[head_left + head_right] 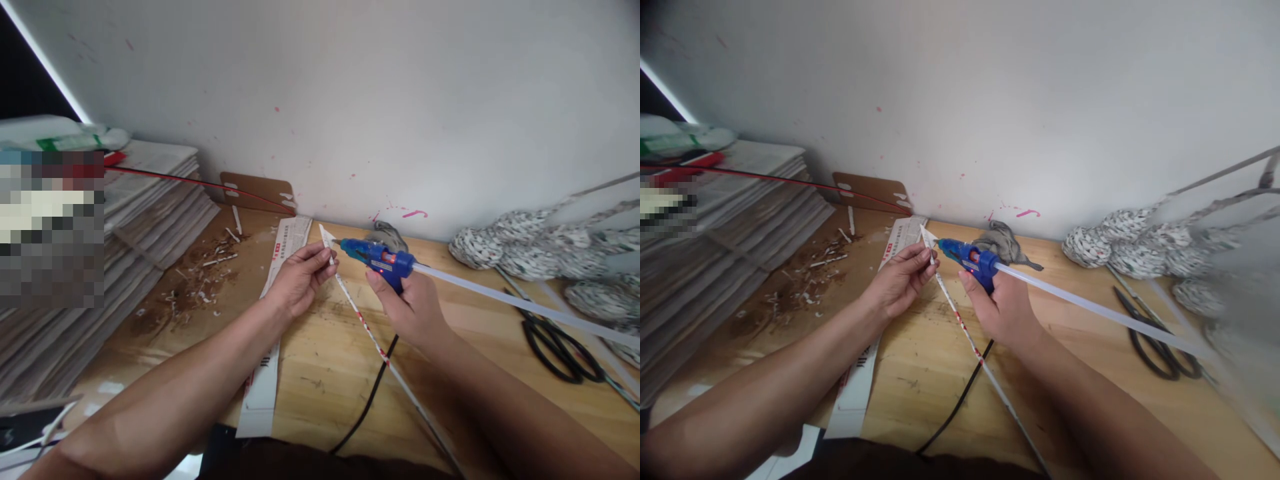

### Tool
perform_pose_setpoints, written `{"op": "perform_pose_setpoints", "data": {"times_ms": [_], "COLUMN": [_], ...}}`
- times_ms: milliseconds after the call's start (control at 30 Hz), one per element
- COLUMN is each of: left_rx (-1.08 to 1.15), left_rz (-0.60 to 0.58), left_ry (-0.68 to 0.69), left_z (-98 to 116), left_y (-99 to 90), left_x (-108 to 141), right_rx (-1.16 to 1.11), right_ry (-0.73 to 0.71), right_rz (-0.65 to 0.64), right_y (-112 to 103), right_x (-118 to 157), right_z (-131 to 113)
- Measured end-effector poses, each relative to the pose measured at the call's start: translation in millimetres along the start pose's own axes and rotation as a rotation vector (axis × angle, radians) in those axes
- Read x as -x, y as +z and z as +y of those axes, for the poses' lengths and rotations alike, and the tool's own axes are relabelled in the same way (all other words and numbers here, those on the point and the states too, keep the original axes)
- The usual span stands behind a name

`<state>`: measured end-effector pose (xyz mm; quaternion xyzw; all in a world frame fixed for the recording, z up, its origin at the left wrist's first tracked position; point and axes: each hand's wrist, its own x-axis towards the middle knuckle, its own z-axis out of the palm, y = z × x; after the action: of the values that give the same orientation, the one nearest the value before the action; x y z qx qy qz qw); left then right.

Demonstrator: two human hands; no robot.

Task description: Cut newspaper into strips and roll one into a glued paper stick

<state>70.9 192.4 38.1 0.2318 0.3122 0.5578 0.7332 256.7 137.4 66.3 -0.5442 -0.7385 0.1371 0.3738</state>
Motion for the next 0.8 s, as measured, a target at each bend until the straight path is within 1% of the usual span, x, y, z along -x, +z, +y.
{"op": "perform_pose_setpoints", "data": {"times_ms": [100,233,300,433,600,700,800], "left_rx": [-0.005,0.004,0.010,0.015,0.014,0.008,0.015], "left_rz": [0.006,0.020,0.033,0.062,0.072,0.076,0.038], "left_ry": [-0.001,-0.004,-0.010,-0.021,-0.010,0.006,0.013], "left_z": [0,0,0,1,0,1,4], "left_y": [0.7,0.9,1.0,1.2,0.7,1.3,3.0], "left_x": [0,-1,-1,-1,-2,-1,1], "right_rx": [0.040,0.154,0.217,0.335,0.422,0.413,0.300], "right_ry": [-0.040,-0.109,-0.143,-0.151,-0.204,-0.152,-0.043], "right_rz": [0.012,0.026,0.009,-0.017,-0.033,-0.055,-0.040], "right_y": [1,2,3,4,6,5,6], "right_x": [1,4,4,5,6,3,0], "right_z": [1,3,4,6,12,12,14]}}
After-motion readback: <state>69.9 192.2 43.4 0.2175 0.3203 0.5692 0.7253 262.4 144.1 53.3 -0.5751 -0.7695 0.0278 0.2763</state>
